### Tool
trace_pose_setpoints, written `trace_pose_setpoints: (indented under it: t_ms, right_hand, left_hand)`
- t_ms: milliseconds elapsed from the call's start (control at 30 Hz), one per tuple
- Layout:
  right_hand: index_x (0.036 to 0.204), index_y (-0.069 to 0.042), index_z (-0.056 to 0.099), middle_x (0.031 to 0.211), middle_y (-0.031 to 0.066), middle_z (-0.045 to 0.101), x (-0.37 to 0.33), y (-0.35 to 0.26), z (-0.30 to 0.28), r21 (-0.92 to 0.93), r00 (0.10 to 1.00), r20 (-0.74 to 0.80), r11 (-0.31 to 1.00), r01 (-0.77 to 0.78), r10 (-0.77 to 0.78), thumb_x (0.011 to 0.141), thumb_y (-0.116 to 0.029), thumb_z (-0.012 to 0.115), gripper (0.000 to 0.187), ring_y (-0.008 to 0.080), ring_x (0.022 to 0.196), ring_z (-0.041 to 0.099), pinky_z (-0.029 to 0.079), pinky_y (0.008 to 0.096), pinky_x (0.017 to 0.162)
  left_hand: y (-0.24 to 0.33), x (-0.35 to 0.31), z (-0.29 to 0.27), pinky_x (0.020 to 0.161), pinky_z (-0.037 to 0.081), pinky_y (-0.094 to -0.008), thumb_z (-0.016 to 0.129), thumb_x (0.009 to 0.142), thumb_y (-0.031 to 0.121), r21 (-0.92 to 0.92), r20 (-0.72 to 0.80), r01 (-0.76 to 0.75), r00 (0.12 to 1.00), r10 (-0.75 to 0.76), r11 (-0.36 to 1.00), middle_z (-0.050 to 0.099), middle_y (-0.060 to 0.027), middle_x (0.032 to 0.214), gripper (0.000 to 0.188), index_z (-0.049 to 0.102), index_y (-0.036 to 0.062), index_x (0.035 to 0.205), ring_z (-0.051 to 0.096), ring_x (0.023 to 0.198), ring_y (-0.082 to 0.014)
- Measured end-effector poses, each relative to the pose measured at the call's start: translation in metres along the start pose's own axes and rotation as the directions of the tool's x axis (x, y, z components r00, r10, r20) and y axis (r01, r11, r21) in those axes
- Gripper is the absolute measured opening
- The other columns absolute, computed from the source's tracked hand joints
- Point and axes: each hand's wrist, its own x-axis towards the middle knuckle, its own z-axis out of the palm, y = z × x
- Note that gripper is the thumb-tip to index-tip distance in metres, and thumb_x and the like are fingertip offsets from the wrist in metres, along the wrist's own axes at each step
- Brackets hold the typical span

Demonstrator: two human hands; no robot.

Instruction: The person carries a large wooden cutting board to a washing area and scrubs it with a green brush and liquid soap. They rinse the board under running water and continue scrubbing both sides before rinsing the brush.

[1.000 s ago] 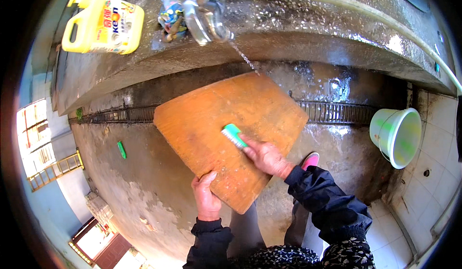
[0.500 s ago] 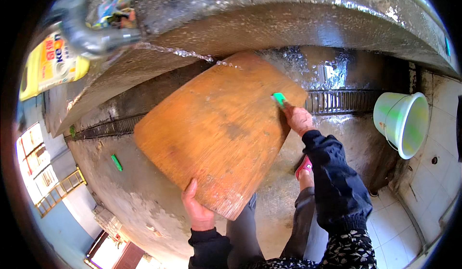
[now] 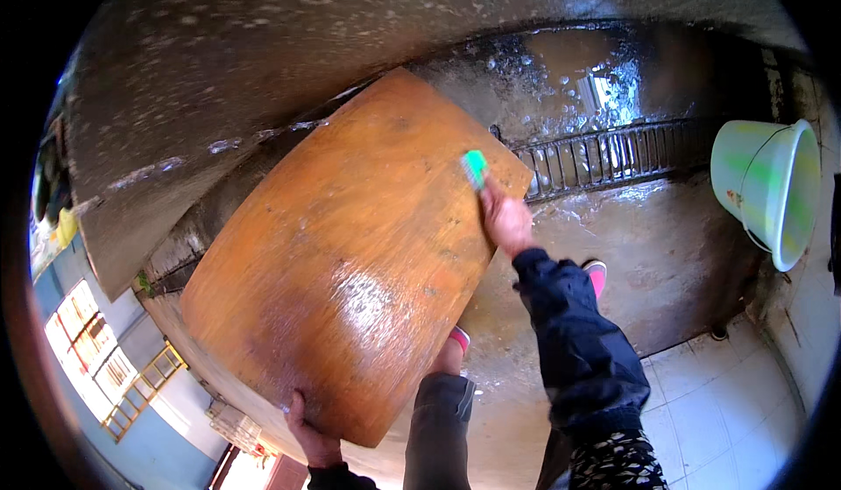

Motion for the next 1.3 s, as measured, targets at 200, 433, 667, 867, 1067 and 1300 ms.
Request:
trace_pose_setpoints:
  t_ms: [200,433,667,867,1067,1300]
  right_hand:
    - [0.133,-0.017,0.048,0.064,0.0159,0.061,-0.011,-0.049,0.016,-0.025,0.947,0.258,0.979,0.202,-0.189,0.094,-0.026,0.047,0.040,0.0347,0.060,0.063,0.049,0.0458,0.050]
    - [0.093,-0.010,0.065,0.073,0.0196,0.064,0.024,-0.007,0.015,0.163,0.973,0.228,0.986,-0.018,-0.020,0.098,-0.042,0.042,0.040,0.0369,0.068,0.063,0.050,0.0497,0.061]
    - [0.127,-0.016,0.053,0.067,0.0198,0.057,-0.018,-0.067,0.036,0.172,0.878,0.323,0.934,0.313,-0.353,0.094,-0.029,0.050,0.036,0.0364,0.060,0.059,0.049,0.0461,0.054]
    - [0.128,-0.014,0.053,0.080,0.0177,0.066,0.066,0.017,0.040,0.098,0.984,0.119,0.988,0.123,-0.135,0.097,-0.031,0.045,0.036,0.0382,0.063,0.061,0.050,0.0474,0.058]
    - [0.111,-0.010,0.058,0.069,0.0156,0.059,0.006,-0.100,0.055,0.192,0.835,0.232,0.865,0.463,-0.499,0.087,-0.015,0.052,0.025,0.0315,0.060,0.062,0.050,0.0443,0.050]
    - [0.088,-0.009,0.065,0.072,0.0175,0.064,0.141,-0.030,0.053,-0.022,0.995,-0.076,0.998,0.059,-0.060,0.095,-0.027,0.045,0.028,0.0360,0.070,0.064,0.050,0.0476,0.064]
  left_hand:
    - [-0.004,0.010,-0.020,0.101,0.040,-0.0452,0.060,0.087,0.036,0.044,-0.033,-0.025,0.999,0.026,0.999,0.049,-0.0134,0.132,0.066,0.038,-0.0010,0.137,0.047,0.121,-0.0304]
    - [-0.013,0.037,-0.036,0.103,0.038,-0.0453,0.057,0.088,0.043,0.100,0.027,0.000,1.000,-0.003,0.995,0.049,-0.0129,0.135,0.068,0.039,0.0006,0.137,0.046,0.122,-0.0306]
    - [-0.014,0.046,-0.040,0.105,0.035,-0.0451,0.055,0.090,0.044,0.146,0.039,0.003,0.999,-0.009,0.989,0.048,-0.0125,0.136,0.065,0.039,0.0012,0.137,0.045,0.123,-0.0308]
    - [-0.036,0.092,-0.077,0.106,0.034,-0.0450,0.052,0.092,0.046,0.146,0.106,0.037,0.993,-0.052,0.989,0.048,-0.0117,0.136,0.064,0.040,0.0017,0.137,0.045,0.124,-0.0295]
    - [-0.038,0.096,-0.082,0.106,0.034,-0.0449,0.053,0.092,0.046,0.118,0.083,0.082,0.992,-0.092,0.990,0.049,-0.0110,0.136,0.063,0.040,0.0027,0.137,0.045,0.124,-0.0294]
    - [-0.045,0.110,-0.076,0.106,0.035,-0.0437,0.054,0.092,0.046,0.193,0.088,-0.012,0.996,-0.005,0.981,0.048,-0.0112,0.136,0.064,0.040,0.0029,0.138,0.046,0.123,-0.0292]
